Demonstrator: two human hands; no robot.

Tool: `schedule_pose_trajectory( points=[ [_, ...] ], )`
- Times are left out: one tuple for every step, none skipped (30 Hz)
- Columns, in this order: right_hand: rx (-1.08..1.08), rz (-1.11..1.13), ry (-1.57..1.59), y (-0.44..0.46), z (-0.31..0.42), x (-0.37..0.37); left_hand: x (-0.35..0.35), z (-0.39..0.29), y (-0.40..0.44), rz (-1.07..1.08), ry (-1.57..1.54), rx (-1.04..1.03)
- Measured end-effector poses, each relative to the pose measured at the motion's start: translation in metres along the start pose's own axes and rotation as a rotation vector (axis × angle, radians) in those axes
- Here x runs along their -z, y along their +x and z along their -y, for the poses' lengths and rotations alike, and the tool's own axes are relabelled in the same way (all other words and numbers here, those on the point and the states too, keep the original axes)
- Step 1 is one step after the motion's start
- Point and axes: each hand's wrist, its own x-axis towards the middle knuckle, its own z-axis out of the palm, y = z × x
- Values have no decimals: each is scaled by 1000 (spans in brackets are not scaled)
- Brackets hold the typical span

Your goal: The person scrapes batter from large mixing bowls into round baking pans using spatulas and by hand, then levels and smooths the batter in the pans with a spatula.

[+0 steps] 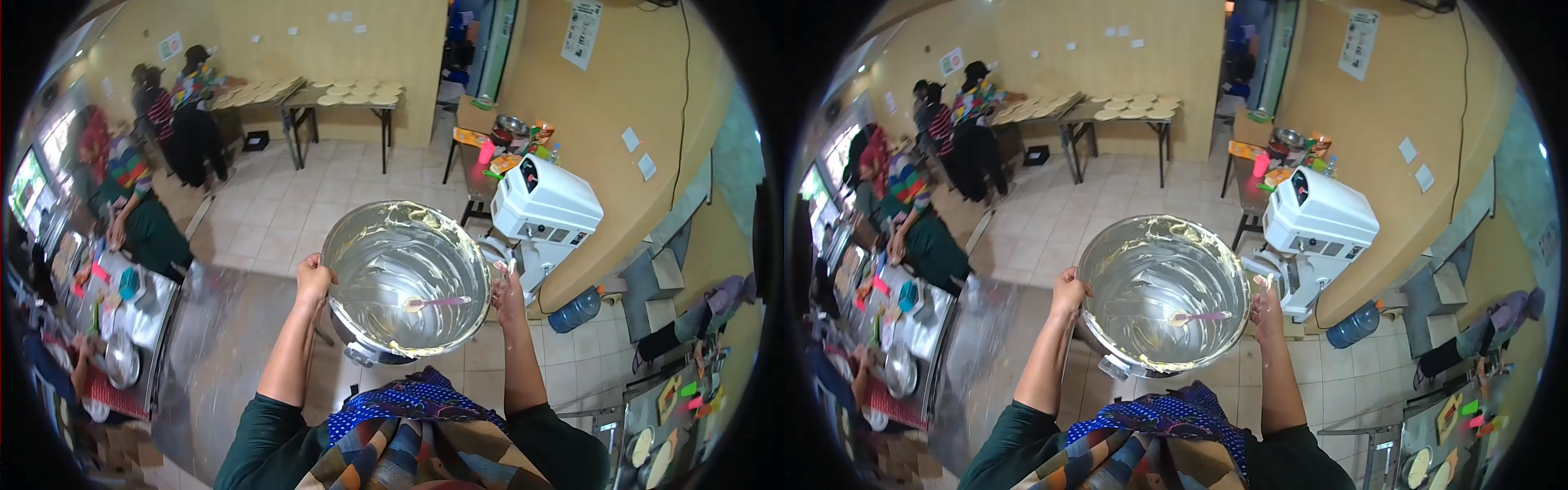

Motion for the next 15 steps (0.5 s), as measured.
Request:
schedule_pose_trajectory(
  points=[
    [-43,-35,-19,19,10,-8,-11,-7,25,30,-27,-5],
    [-22,-48,-13,42,12,-12,-24,-12,52,61,-60,-16],
    [-19,-52,-33,66,11,-13,-37,-15,78,58,-50,-18],
    [-22,-56,-55,93,11,-14,-47,-15,108,72,-57,-22],
    [-24,-55,-54,122,8,-17,-56,-17,137,98,-36,-48],
    [-25,-65,-50,150,4,-18,-68,-18,164,122,-8,-74],
    [-57,-42,-19,178,1,-20,-80,-20,186,67,20,-63],
    [-65,-16,18,209,5,-28,-93,-25,215,77,22,-80],
    [-30,8,1,234,8,-41,-100,-28,242,76,41,-80],
    [-29,-3,15,262,11,-52,-105,-31,266,77,65,-67],
    [-85,6,4,291,11,-59,-111,-33,291,90,78,-62],
    [-136,16,-8,319,16,-71,-117,-36,318,86,76,-100],
    [-129,53,-21,345,22,-81,-121,-39,345,79,71,-139],
    [-124,93,-40,363,34,-95,-123,-41,367,66,63,-174],
    [-133,85,-38,384,35,-97,-133,-38,389,71,68,-164]
  ],
)
